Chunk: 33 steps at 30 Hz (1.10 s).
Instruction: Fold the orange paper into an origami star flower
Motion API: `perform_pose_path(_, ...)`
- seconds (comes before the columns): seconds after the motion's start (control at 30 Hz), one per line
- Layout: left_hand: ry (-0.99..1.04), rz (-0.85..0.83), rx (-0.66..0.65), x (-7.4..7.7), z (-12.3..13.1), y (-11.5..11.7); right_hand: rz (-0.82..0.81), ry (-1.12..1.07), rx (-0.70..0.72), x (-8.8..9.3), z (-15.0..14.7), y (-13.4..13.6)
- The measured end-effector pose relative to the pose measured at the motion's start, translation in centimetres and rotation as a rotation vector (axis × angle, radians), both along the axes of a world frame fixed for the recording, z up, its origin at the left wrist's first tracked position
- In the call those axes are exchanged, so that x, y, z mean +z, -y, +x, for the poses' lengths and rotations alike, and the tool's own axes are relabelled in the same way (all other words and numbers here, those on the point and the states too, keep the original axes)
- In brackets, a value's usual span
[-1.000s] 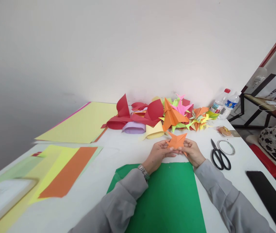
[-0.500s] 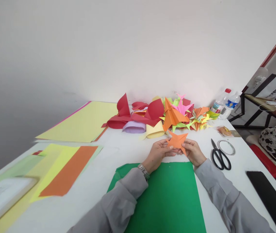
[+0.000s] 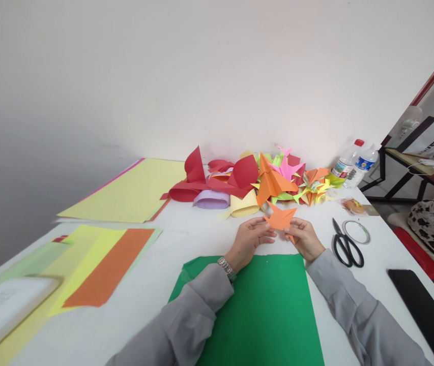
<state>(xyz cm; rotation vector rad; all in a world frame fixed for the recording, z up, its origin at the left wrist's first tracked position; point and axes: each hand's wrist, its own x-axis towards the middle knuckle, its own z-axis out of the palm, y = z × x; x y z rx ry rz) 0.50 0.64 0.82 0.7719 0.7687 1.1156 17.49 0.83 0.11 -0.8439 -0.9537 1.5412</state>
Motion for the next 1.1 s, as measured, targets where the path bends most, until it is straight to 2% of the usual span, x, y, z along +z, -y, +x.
perform_pose_path(0.5,-0.048,0.046,0.045,-0.30,0.24,0.09,-0.006,0.051,0.006,0.51,-0.23,0.22)
perform_pose_path(0.77,-0.092,0.084,0.053,-0.82,0.31,-0.06,0.010,0.078,-0.042,-0.03,-0.31,0.10)
perform_pose_path(0.93,-0.084,0.080,0.039,-0.53,0.27,0.05,0.031,0.083,-0.056,-0.25,-0.32,0.00)
perform_pose_path(1.1,-0.178,0.133,0.045,-0.14,0.49,0.35,0.083,0.148,-0.012,-0.48,-0.39,0.11)
